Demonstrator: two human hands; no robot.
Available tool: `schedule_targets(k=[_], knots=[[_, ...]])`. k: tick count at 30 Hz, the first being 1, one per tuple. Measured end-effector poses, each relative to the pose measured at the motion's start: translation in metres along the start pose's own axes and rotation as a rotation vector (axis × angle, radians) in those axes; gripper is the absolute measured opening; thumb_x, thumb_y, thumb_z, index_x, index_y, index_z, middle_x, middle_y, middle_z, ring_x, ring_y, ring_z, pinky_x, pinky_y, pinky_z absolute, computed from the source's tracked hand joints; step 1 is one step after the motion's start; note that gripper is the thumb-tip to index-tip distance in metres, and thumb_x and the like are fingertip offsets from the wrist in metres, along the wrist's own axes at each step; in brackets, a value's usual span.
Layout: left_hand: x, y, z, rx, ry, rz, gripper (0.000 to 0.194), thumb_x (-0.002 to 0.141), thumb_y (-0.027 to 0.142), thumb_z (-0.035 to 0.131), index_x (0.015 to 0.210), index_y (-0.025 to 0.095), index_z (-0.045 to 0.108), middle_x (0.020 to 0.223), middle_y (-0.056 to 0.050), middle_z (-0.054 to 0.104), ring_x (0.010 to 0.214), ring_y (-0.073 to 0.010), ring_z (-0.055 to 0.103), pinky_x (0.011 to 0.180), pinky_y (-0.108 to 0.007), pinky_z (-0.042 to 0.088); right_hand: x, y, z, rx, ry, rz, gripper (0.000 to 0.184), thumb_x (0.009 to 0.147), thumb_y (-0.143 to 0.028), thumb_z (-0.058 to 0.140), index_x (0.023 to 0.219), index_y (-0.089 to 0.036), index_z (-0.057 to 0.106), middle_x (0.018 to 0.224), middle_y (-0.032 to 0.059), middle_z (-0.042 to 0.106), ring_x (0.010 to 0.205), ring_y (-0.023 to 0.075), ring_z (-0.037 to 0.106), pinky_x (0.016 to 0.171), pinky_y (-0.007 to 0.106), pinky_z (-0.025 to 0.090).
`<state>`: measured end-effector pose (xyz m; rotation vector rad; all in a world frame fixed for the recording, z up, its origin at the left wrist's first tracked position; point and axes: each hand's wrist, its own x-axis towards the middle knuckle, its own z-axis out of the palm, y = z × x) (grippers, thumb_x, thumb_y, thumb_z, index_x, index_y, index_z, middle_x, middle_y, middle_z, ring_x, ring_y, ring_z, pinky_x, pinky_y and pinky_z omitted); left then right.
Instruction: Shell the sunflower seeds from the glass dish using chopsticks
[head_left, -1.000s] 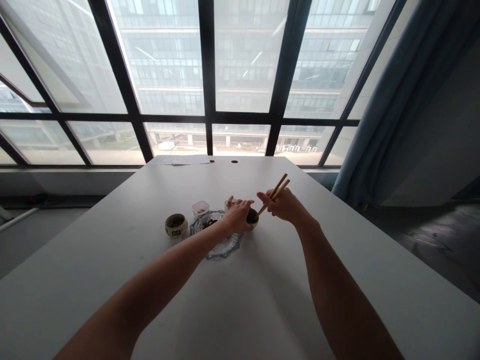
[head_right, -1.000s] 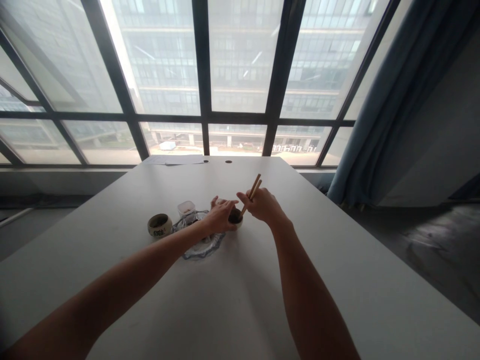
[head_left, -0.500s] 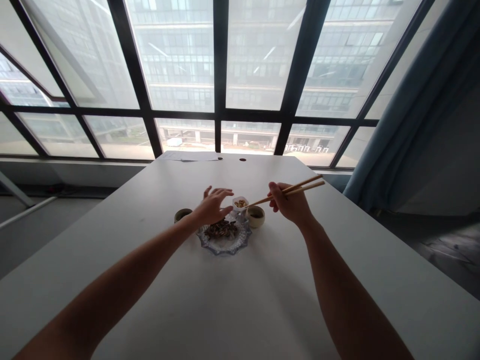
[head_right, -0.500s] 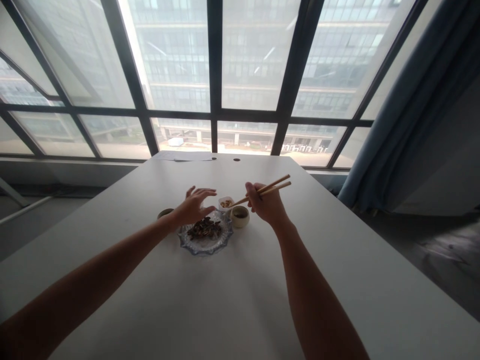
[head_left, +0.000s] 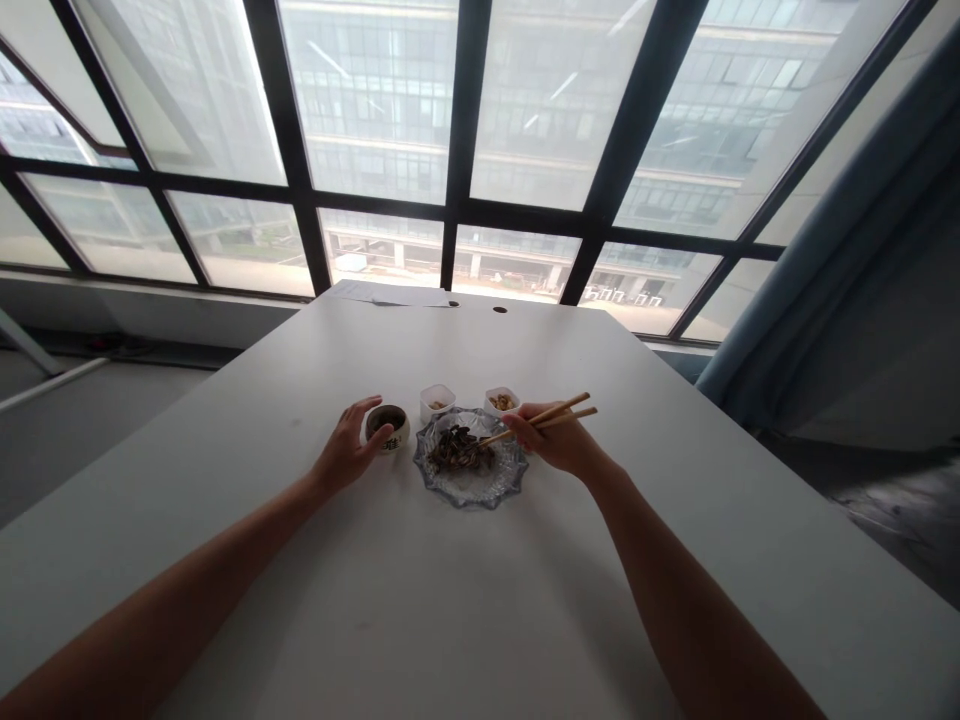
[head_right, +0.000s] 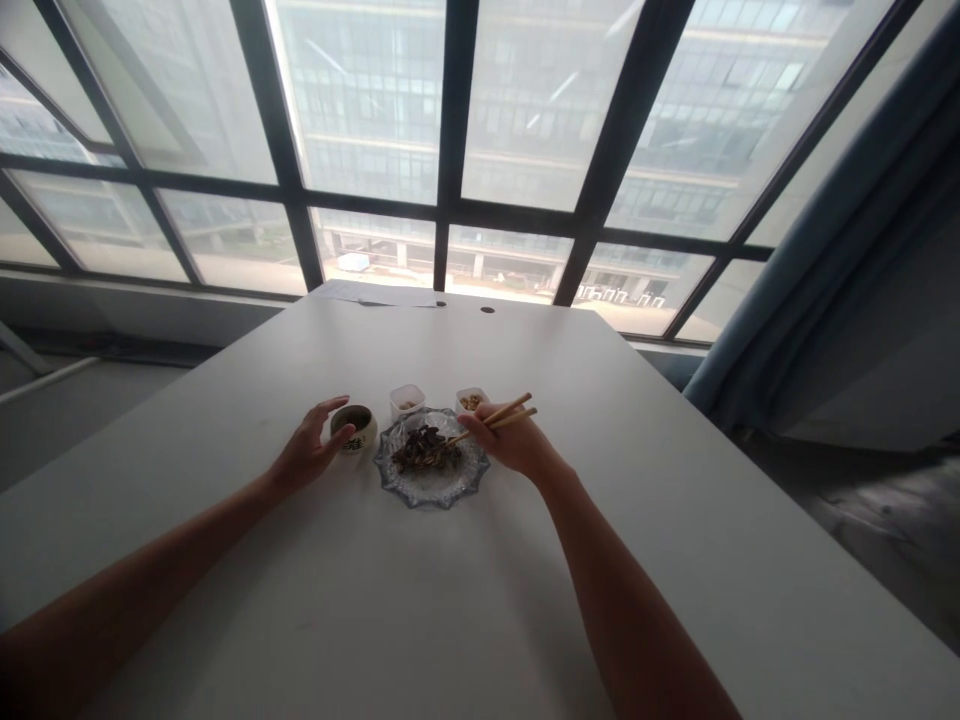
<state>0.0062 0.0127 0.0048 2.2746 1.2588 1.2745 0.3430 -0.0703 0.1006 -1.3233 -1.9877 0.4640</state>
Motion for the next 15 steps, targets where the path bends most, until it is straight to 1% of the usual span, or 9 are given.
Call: schedule_targets(k=[6,10,15], knots=[[-0.0044,-0.0003,0.0032,-0.062,-0.071,-0.066,0.063,0.09,0.063,0.052,0.135,0.018,0.05,0.135,-0.017,0.06,0.128,-0.0319,0.055,0.109,-0.053,0.045,-0.0012,0.0023,0.0009,0.018,-0.014,-0.018,0.05,0.095,-0.058,0.053,0.064,-0.019,0.058,0.053,0.0033,0.059,0.049,0.0141,0.052,0.047,0.025,0.039],[-0.005,0.0026,0.0019,-0.073,-0.095,-0.098,0.065,0.09,0.063,0.053,0.136,0.017,0.051,0.132,-0.017,0.062,0.123,-0.0314,0.058,0.107,-0.052,0.046,-0.0012,0.0003,0.002,0.066,-0.02,0.005,0.049,0.095,-0.058,0.054,0.065,-0.019,0.059,0.054,0.0027,0.06,0.049,0.0136,0.053,0.048,0.025,0.041],[-0.0053,0.0049,0.0008,-0.082,-0.117,-0.12,0.066,0.09,0.062,0.053,0.138,0.017,0.05,0.133,-0.017,0.062,0.124,-0.0312,0.058,0.107,-0.051,0.046,-0.0007,0.0,0.0028,0.076,-0.004,0.035,0.049,0.093,-0.059,0.055,0.064,-0.02,0.06,0.053,0.0023,0.061,0.049,0.014,0.054,0.048,0.025,0.042]])
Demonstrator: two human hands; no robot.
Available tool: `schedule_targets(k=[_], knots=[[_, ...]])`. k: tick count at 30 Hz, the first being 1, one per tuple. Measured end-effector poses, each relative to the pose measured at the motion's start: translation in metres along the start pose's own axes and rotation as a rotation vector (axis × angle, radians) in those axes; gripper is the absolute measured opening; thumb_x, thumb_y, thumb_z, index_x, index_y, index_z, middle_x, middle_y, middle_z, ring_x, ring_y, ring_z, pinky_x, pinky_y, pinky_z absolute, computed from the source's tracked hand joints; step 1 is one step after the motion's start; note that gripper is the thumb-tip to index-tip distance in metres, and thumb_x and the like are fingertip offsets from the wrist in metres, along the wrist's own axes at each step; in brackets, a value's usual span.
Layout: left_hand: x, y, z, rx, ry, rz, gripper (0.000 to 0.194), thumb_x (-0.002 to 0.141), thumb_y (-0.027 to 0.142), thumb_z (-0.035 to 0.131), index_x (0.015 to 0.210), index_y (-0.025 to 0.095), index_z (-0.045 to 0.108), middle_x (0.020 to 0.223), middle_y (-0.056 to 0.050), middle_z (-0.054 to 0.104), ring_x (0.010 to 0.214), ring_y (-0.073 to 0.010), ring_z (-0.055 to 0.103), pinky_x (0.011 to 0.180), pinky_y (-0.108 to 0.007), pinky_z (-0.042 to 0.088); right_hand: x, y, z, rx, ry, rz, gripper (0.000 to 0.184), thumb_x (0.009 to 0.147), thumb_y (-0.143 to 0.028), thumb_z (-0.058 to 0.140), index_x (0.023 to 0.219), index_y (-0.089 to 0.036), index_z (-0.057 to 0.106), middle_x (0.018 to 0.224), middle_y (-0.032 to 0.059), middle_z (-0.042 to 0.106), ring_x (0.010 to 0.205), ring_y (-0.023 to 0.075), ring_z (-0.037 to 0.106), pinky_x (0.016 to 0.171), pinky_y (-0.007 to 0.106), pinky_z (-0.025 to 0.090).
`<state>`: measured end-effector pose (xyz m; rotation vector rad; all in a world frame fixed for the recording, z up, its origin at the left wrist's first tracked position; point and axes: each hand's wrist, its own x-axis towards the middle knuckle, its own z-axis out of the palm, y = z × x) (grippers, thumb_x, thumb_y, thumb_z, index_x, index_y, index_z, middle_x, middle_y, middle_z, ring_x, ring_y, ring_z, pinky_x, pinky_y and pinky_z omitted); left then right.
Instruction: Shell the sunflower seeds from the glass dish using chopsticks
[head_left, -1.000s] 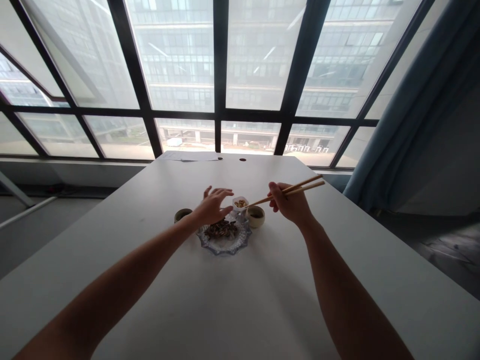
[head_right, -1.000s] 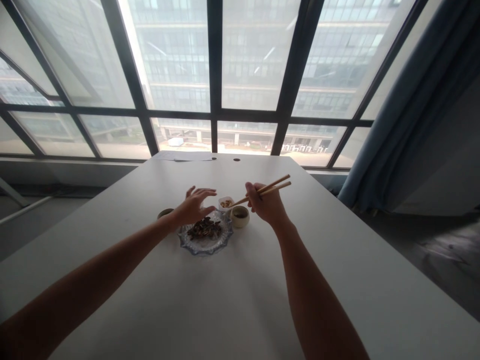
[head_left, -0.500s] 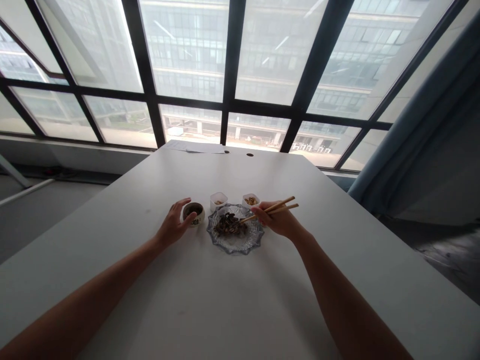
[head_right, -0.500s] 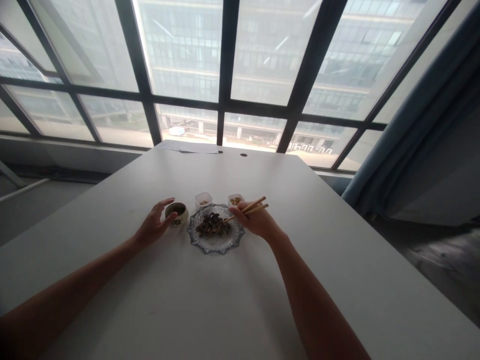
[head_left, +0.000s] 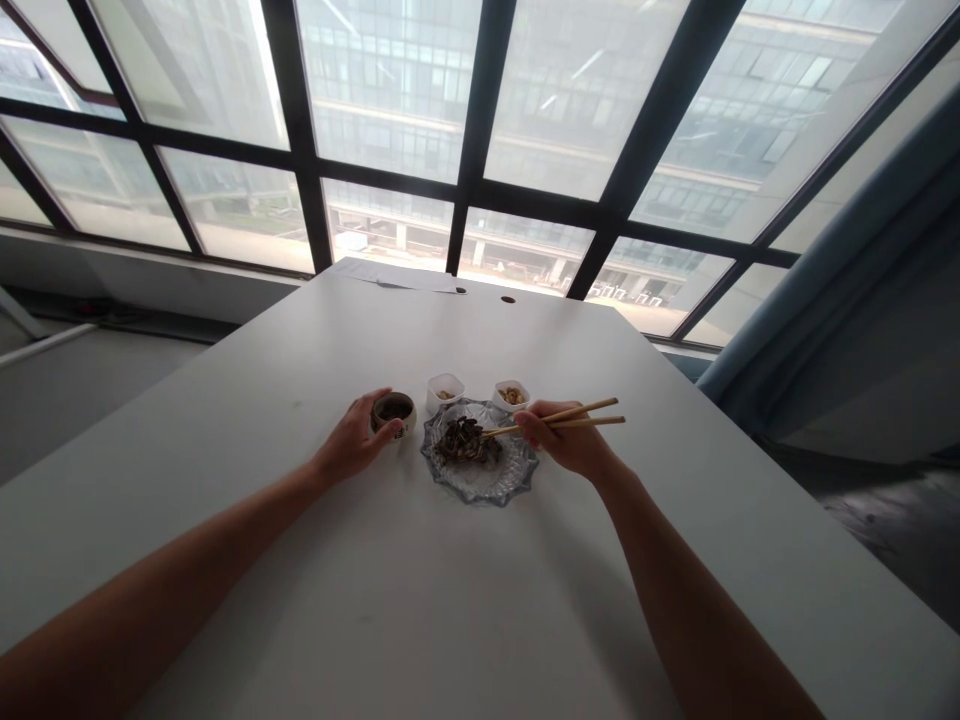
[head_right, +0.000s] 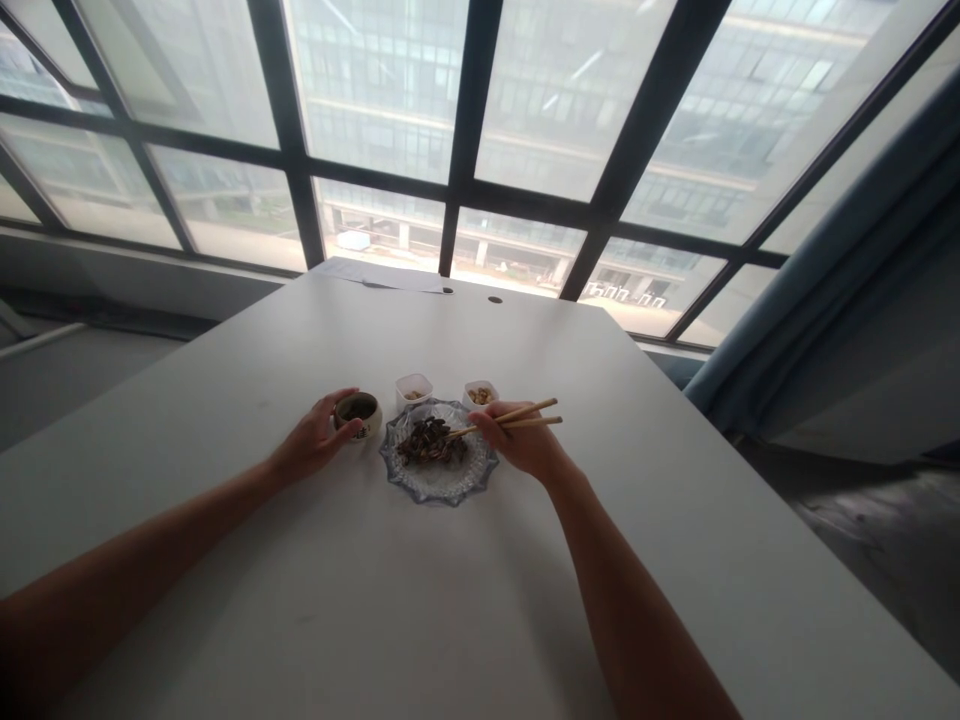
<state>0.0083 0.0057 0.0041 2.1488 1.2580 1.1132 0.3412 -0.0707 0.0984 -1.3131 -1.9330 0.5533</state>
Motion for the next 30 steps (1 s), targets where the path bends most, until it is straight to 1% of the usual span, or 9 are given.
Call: schedule_targets(k=[7,10,13,17,19,22,24,26,30], knots=[[0.0,0.001,0.0,-0.013,-0.006,-0.018,0.068,0.089,0.064,0.053,0.138,0.016,0.05,0.131,-0.017,0.063,0.12,-0.0312,0.06,0.105,-0.052,0.048,-0.002,0.006,0.005,0.039,0.023,0.067,0.052,0.092,-0.065,0.054,0.067,-0.02,0.061,0.055,0.0027,0.063,0.048,0.0151,0.059,0.046,0.025,0.045],[0.0,0.002,0.0,-0.013,-0.003,-0.021,0.068,0.089,0.064,0.053,0.138,0.016,0.051,0.131,-0.017,0.063,0.12,-0.0311,0.061,0.105,-0.052,0.048,-0.001,0.007,0.007,0.071,0.057,0.099,0.054,0.089,-0.069,0.055,0.065,-0.021,0.059,0.054,0.0026,0.063,0.046,0.0153,0.059,0.043,0.025,0.045],[0.0,0.002,0.0,-0.01,0.001,-0.013,0.068,0.089,0.064,0.053,0.137,0.016,0.051,0.13,-0.017,0.064,0.119,-0.031,0.061,0.105,-0.051,0.048,0.002,0.01,0.006,0.204,0.179,0.188,0.059,0.082,-0.076,0.059,0.066,-0.02,0.06,0.051,0.0027,0.062,0.041,0.0149,0.056,0.038,0.025,0.043],[0.0,0.002,0.0,-0.012,0.009,-0.002,0.067,0.089,0.064,0.053,0.135,0.017,0.053,0.13,-0.017,0.064,0.121,-0.0317,0.06,0.105,-0.051,0.048,0.006,0.018,-0.004,0.376,0.363,0.3,0.063,0.073,-0.08,0.064,0.069,-0.018,0.062,0.047,0.0032,0.061,0.035,0.0152,0.053,0.032,0.025,0.039],[0.0,0.003,0.0,-0.012,0.012,-0.002,0.066,0.088,0.064,0.053,0.135,0.018,0.053,0.13,-0.017,0.064,0.12,-0.0318,0.061,0.104,-0.051,0.049,0.007,0.02,-0.009,0.425,0.395,0.31,0.062,0.072,-0.08,0.066,0.069,-0.018,0.061,0.046,0.0032,0.06,0.034,0.0154,0.053,0.031,0.025,0.037],[0.001,0.003,-0.001,-0.008,0.014,-0.003,0.066,0.088,0.064,0.053,0.134,0.017,0.054,0.129,-0.017,0.065,0.118,-0.0317,0.062,0.104,-0.051,0.049,0.007,0.019,-0.012,0.465,0.4,0.296,0.062,0.07,-0.079,0.069,0.068,-0.018,0.061,0.046,0.003,0.06,0.033,0.0147,0.052,0.03,0.025,0.036],[0.001,0.003,-0.001,-0.009,0.012,0.0,0.066,0.088,0.064,0.053,0.134,0.017,0.053,0.129,-0.017,0.065,0.119,-0.0317,0.062,0.104,-0.051,0.049,0.006,0.015,-0.015,0.446,0.393,0.275,0.062,0.071,-0.08,0.067,0.067,-0.018,0.061,0.046,0.0035,0.061,0.033,0.0147,0.052,0.03,0.025,0.036],[0.001,0.003,0.0,-0.011,0.013,0.005,0.065,0.088,0.064,0.053,0.134,0.018,0.053,0.129,-0.017,0.065,0.12,-0.0316,0.062,0.105,-0.051,0.049,0.003,0.008,-0.019,0.347,0.387,0.226,0.062,0.076,-0.08,0.062,0.068,-0.018,0.062,0.048,0.0043,0.062,0.034,0.0152,0.053,0.032,0.026,0.038],[0.001,0.002,0.0,-0.013,0.019,0.012,0.064,0.088,0.064,0.053,0.134,0.019,0.054,0.13,-0.016,0.065,0.121,-0.0318,0.061,0.105,-0.052,0.049,-0.008,-0.008,-0.041,-0.062,0.307,0.051,0.058,0.087,-0.073,0.056,0.066,-0.019,0.063,0.053,0.0048,0.066,0.043,0.0158,0.06,0.043,0.027,0.048]])
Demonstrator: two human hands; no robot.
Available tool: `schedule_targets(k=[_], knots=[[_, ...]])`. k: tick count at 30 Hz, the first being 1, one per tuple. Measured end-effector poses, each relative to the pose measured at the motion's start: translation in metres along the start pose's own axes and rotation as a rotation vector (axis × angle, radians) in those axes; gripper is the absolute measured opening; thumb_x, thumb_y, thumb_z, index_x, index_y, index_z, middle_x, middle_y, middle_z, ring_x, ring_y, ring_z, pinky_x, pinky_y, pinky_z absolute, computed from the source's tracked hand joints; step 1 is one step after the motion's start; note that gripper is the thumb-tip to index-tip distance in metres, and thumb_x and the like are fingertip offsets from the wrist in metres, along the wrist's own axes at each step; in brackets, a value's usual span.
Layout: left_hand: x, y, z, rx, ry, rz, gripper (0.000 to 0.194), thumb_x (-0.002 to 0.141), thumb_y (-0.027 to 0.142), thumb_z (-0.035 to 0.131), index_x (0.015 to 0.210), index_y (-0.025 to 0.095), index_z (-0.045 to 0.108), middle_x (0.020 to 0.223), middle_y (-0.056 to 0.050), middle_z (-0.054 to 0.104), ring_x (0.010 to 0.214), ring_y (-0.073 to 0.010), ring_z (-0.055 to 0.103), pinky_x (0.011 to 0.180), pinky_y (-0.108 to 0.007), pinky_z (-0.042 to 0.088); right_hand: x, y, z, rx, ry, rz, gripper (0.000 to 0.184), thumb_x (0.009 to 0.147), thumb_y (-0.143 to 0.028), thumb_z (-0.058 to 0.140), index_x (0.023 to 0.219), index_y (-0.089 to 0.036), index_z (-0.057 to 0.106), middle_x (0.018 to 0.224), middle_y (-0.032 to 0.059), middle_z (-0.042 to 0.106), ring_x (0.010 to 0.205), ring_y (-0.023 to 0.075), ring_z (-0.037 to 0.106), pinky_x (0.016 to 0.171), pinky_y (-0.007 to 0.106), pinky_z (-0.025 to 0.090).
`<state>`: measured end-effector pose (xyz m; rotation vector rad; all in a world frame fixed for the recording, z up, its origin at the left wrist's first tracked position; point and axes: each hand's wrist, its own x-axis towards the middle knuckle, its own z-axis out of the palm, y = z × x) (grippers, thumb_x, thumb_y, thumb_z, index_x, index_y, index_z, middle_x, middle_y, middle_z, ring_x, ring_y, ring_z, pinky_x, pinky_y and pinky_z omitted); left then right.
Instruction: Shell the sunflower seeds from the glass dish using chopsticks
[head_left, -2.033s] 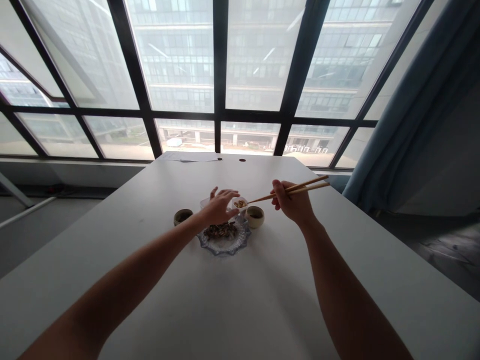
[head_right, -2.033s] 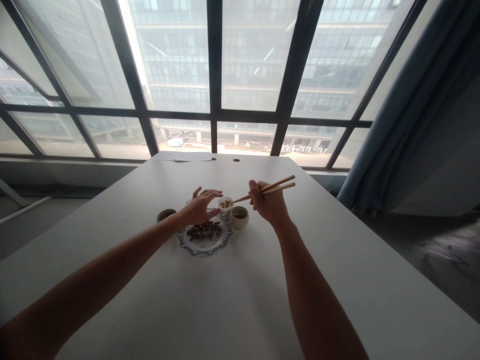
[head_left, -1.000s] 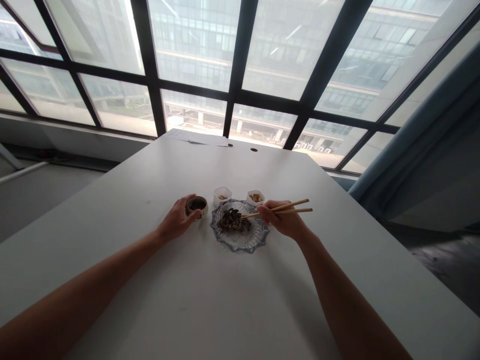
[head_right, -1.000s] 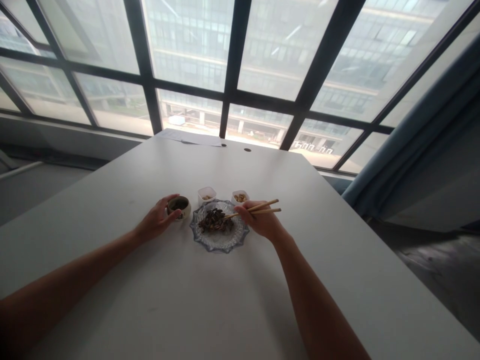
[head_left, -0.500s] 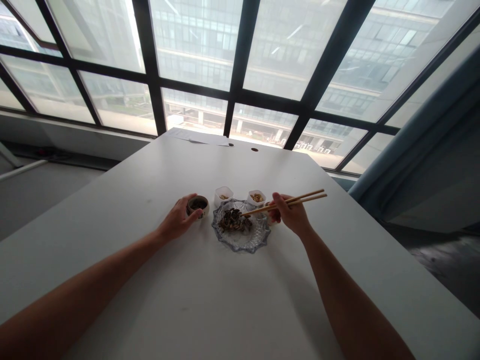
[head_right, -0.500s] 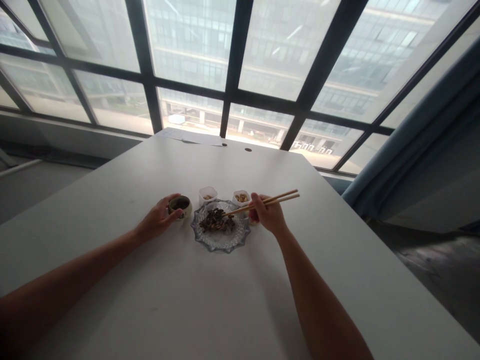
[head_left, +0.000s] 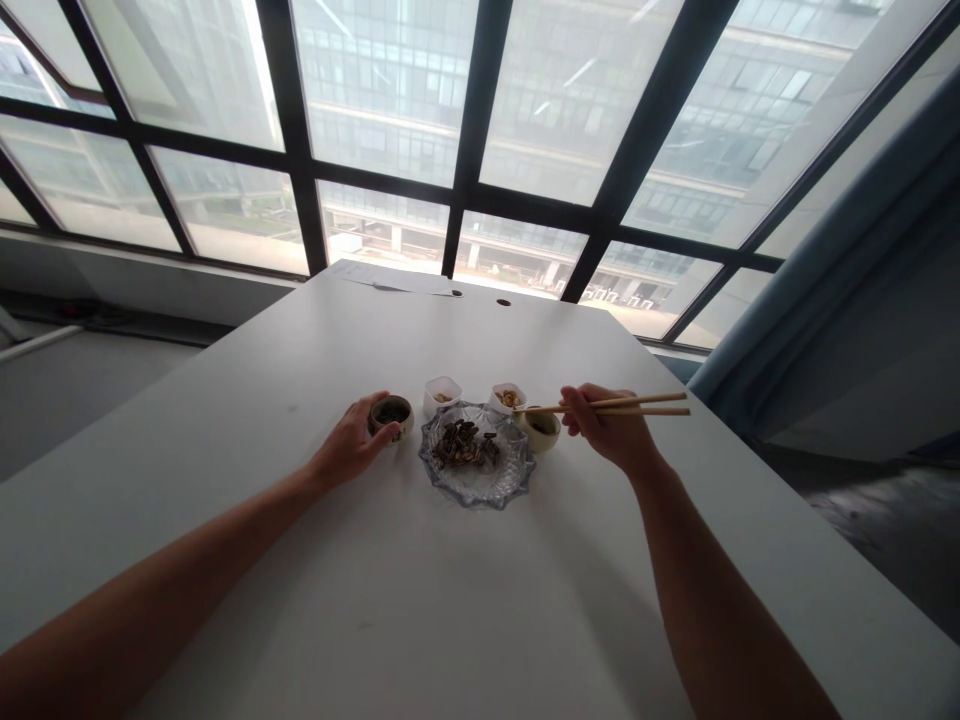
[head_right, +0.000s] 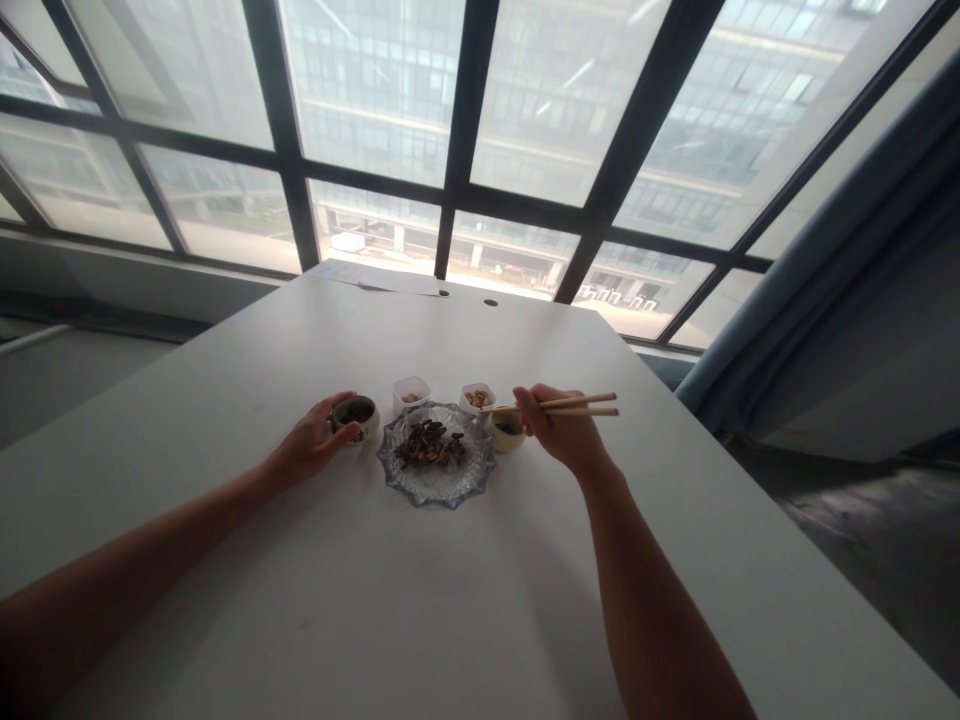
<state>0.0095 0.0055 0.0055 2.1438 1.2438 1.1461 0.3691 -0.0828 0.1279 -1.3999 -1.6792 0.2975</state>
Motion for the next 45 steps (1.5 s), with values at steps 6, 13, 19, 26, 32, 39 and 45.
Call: schedule_targets(k=[6,13,19,26,32,39,45], knots=[[0.0,0.0,-0.001,0.006,-0.007,-0.003,0.064,0.089,0.063,0.053,0.134,0.018,0.053,0.131,-0.016,0.064,0.122,-0.0316,0.061,0.106,-0.051,0.048,-0.001,-0.009,-0.029,-0.276,-0.002,-0.052,0.061,0.094,-0.071,0.046,0.064,-0.02,0.06,0.051,0.0039,0.064,0.044,0.0152,0.061,0.046,0.026,0.047],[0.001,-0.003,-0.001,0.02,0.008,0.014,0.064,0.089,0.065,0.053,0.134,0.02,0.054,0.13,-0.015,0.066,0.121,-0.0327,0.062,0.104,-0.052,0.05,0.006,0.021,-0.024,-0.227,-0.112,0.097,0.067,0.083,-0.082,0.05,0.062,-0.019,0.06,0.052,0.0051,0.064,0.045,0.0172,0.062,0.043,0.026,0.047],[0.001,-0.005,-0.001,0.02,-0.006,0.005,0.065,0.088,0.066,0.053,0.135,0.021,0.054,0.13,-0.015,0.066,0.117,-0.0324,0.063,0.103,-0.051,0.051,0.004,0.011,-0.027,-0.168,0.035,0.108,0.066,0.085,-0.079,0.052,0.065,-0.017,0.063,0.051,0.0053,0.063,0.041,0.0154,0.059,0.04,0.025,0.046],[0.001,-0.003,-0.002,0.014,-0.004,-0.007,0.066,0.087,0.067,0.053,0.134,0.02,0.054,0.129,-0.015,0.066,0.12,-0.0333,0.062,0.104,-0.05,0.05,-0.003,-0.012,0.002,0.069,-0.074,0.056,0.061,0.087,-0.074,0.054,0.066,-0.018,0.062,0.053,0.004,0.063,0.043,0.0143,0.057,0.041,0.024,0.044],[0.001,-0.003,-0.002,0.021,-0.006,-0.001,0.065,0.088,0.066,0.053,0.133,0.02,0.054,0.13,-0.015,0.066,0.121,-0.0321,0.061,0.104,-0.05,0.05,-0.004,-0.008,0.026,-0.009,-0.265,-0.038,0.056,0.091,-0.068,0.053,0.066,-0.019,0.063,0.054,0.0033,0.062,0.048,0.0148,0.056,0.046,0.025,0.042],[0.001,-0.003,-0.001,0.001,-0.004,-0.003,0.065,0.088,0.065,0.054,0.133,0.019,0.055,0.128,-0.015,0.066,0.12,-0.0321,0.063,0.104,-0.05,0.05,-0.006,-0.01,0.033,-0.049,-0.298,-0.114,0.055,0.094,-0.061,0.052,0.059,-0.02,0.058,0.053,0.0033,0.061,0.047,0.0131,0.054,0.048,0.024,0.042],[0.0,-0.005,0.001,-0.024,-0.017,-0.038,0.081,0.081,0.064,0.064,0.142,0.014,0.045,0.141,-0.02,0.058,0.126,-0.0344,0.059,0.107,-0.052,0.047,-0.003,0.008,0.042,0.263,-0.028,0.212,0.059,0.08,-0.074,0.062,0.065,-0.018,0.064,0.049,0.0032,0.061,0.038,0.0136,0.054,0.037,0.024,0.042]])
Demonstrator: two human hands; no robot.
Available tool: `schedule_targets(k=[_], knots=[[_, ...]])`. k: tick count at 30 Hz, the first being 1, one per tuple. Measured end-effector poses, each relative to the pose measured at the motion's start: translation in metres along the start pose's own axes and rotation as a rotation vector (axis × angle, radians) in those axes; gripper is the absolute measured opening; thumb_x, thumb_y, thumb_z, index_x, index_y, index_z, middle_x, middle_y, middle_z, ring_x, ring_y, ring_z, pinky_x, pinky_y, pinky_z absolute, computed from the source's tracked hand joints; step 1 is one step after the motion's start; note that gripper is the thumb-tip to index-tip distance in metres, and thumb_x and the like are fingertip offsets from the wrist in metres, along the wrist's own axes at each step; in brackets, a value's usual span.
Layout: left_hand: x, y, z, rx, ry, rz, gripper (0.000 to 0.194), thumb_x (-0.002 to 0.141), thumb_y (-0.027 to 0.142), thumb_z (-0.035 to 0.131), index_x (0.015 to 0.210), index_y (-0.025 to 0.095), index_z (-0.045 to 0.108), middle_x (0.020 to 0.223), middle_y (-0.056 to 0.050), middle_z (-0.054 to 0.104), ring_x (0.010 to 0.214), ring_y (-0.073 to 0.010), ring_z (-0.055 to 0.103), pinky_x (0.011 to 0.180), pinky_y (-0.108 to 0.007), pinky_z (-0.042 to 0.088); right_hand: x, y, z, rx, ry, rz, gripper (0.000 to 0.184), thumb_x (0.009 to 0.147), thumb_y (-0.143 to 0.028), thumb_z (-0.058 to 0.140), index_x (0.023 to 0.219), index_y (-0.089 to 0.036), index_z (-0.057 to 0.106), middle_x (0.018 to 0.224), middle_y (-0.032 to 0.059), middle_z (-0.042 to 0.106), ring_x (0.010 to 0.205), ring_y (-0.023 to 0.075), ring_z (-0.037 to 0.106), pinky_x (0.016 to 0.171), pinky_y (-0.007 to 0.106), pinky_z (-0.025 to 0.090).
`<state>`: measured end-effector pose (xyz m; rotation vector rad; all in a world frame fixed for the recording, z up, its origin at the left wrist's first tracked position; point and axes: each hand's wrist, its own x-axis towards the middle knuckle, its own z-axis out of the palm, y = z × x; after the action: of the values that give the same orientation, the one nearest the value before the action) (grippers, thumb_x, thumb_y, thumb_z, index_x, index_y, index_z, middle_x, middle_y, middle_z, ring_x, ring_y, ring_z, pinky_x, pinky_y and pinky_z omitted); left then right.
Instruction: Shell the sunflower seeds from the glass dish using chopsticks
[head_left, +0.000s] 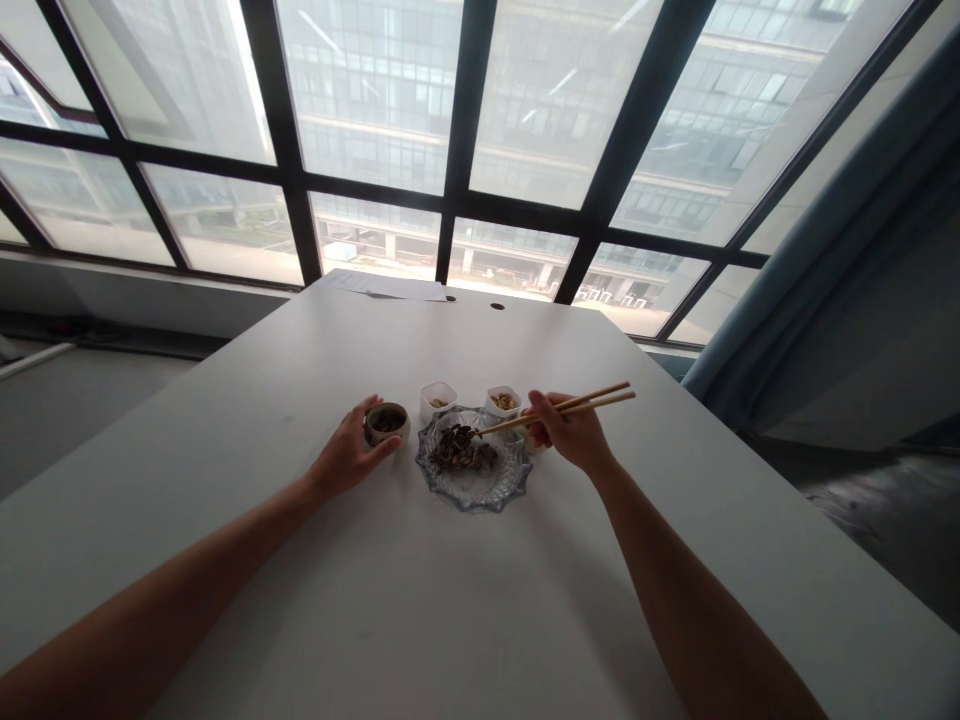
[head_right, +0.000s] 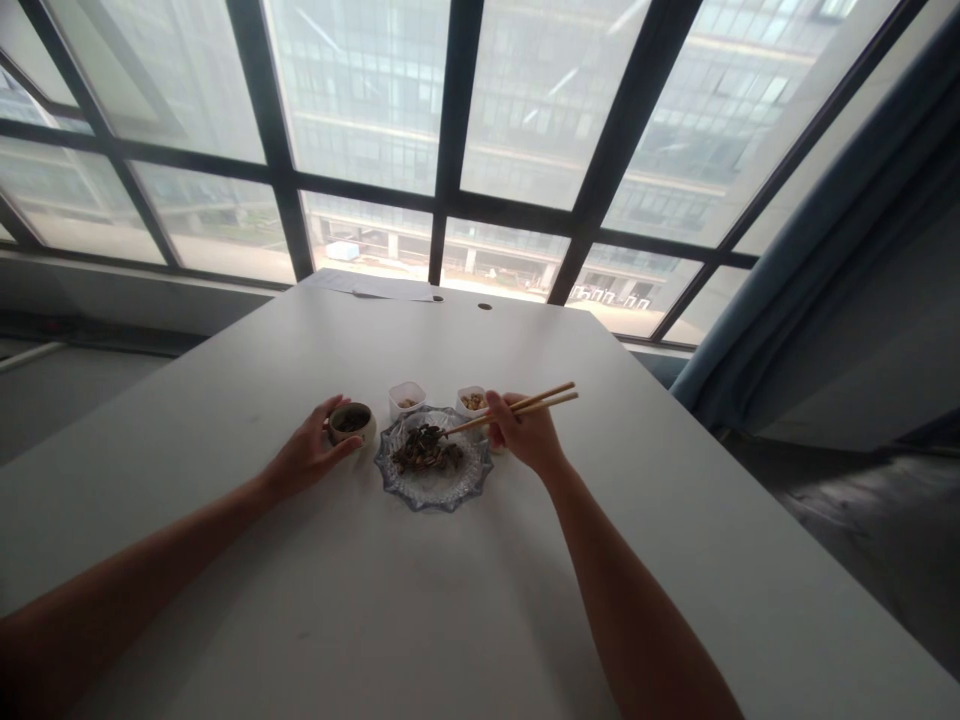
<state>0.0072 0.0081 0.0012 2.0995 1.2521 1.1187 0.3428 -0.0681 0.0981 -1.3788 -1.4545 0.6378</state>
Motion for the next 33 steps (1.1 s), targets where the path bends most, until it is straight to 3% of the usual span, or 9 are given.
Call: schedule_targets(k=[3,7,10,13,17,24,26,31,33], knots=[[0.0,0.0,0.001,0.037,-0.006,-0.02,0.088,0.076,0.062,0.069,0.144,0.012,0.044,0.142,-0.022,0.056,0.131,-0.0364,0.055,0.11,-0.053,0.044,0.008,0.011,-0.004,0.201,0.169,0.164,0.062,0.068,-0.076,0.072,0.067,-0.015,0.067,0.047,0.004,0.062,0.034,0.013,0.052,0.032,0.023,0.041],[0.001,0.001,0.0,0.03,-0.018,-0.03,0.084,0.076,0.06,0.069,0.141,0.013,0.047,0.136,-0.021,0.061,0.126,-0.0362,0.059,0.106,-0.052,0.048,0.014,0.017,-0.011,0.317,0.221,0.232,0.063,0.057,-0.074,0.08,0.064,-0.013,0.066,0.044,0.0034,0.06,0.032,0.0125,0.052,0.029,0.021,0.038],[0.001,0.003,0.0,0.005,-0.013,-0.032,0.081,0.075,0.057,0.072,0.14,0.014,0.049,0.132,-0.019,0.065,0.122,-0.0349,0.062,0.103,-0.05,0.051,0.01,0.008,-0.007,0.314,0.242,0.186,0.062,0.059,-0.074,0.08,0.063,-0.014,0.066,0.043,0.0034,0.06,0.031,0.0126,0.052,0.028,0.022,0.037],[0.0,0.004,0.001,-0.019,0.0,0.003,0.078,0.072,0.051,0.077,0.137,0.016,0.052,0.131,-0.017,0.065,0.121,-0.0334,0.063,0.102,-0.048,0.051,-0.004,-0.009,0.012,0.273,0.279,-0.003,0.056,0.072,-0.071,0.073,0.067,-0.016,0.068,0.048,0.0036,0.063,0.034,0.0132,0.054,0.032,0.023,0.041],[-0.001,0.005,0.003,-0.022,0.03,0.072,0.074,0.069,0.044,0.082,0.133,0.018,0.056,0.131,-0.016,0.065,0.122,-0.0325,0.062,0.104,-0.049,0.05,-0.02,-0.03,0.052,0.165,0.121,-0.198,0.047,0.089,-0.062,0.063,0.073,-0.019,0.07,0.056,0.0036,0.067,0.042,0.0144,0.061,0.039,0.024,0.049],[-0.002,0.008,0.003,-0.039,0.053,0.115,0.071,0.068,0.038,0.083,0.132,0.021,0.057,0.128,-0.013,0.066,0.12,-0.0312,0.062,0.104,-0.049,0.05,-0.002,-0.04,0.092,-0.022,-0.138,-0.326,0.047,0.094,-0.058,0.057,0.069,-0.02,0.067,0.056,0.0023,0.066,0.049,0.0141,0.061,0.046,0.024,0.048],[-0.002,0.009,0.004,-0.038,0.059,0.111,0.071,0.067,0.038,0.084,0.131,0.021,0.057,0.127,-0.013,0.066,0.119,-0.0311,0.062,0.104,-0.049,0.05,0.002,-0.04,0.089,-0.006,-0.176,-0.296,0.047,0.092,-0.06,0.059,0.07,-0.019,0.068,0.057,0.0027,0.066,0.05,0.0143,0.061,0.045,0.023,0.047],[-0.002,0.008,0.004,-0.046,0.035,0.084,0.072,0.068,0.039,0.083,0.132,0.02,0.056,0.128,-0.014,0.066,0.12,-0.032,0.062,0.103,-0.049,0.051,-0.001,-0.034,0.057,0.17,0.12,-0.116,0.056,0.086,-0.071,0.059,0.071,-0.018,0.067,0.049,0.0019,0.062,0.037,0.0132,0.055,0.036,0.023,0.043],[-0.002,0.007,0.004,-0.042,0.033,0.077,0.073,0.069,0.04,0.083,0.133,0.019,0.056,0.129,-0.015,0.065,0.12,-0.0323,0.061,0.103,-0.049,0.051,-0.005,-0.028,0.045,0.137,0.069,-0.096,0.055,0.085,-0.071,0.06,0.069,-0.018,0.067,0.047,0.0015,0.06,0.035,0.0131,0.053,0.035,0.023,0.042]])
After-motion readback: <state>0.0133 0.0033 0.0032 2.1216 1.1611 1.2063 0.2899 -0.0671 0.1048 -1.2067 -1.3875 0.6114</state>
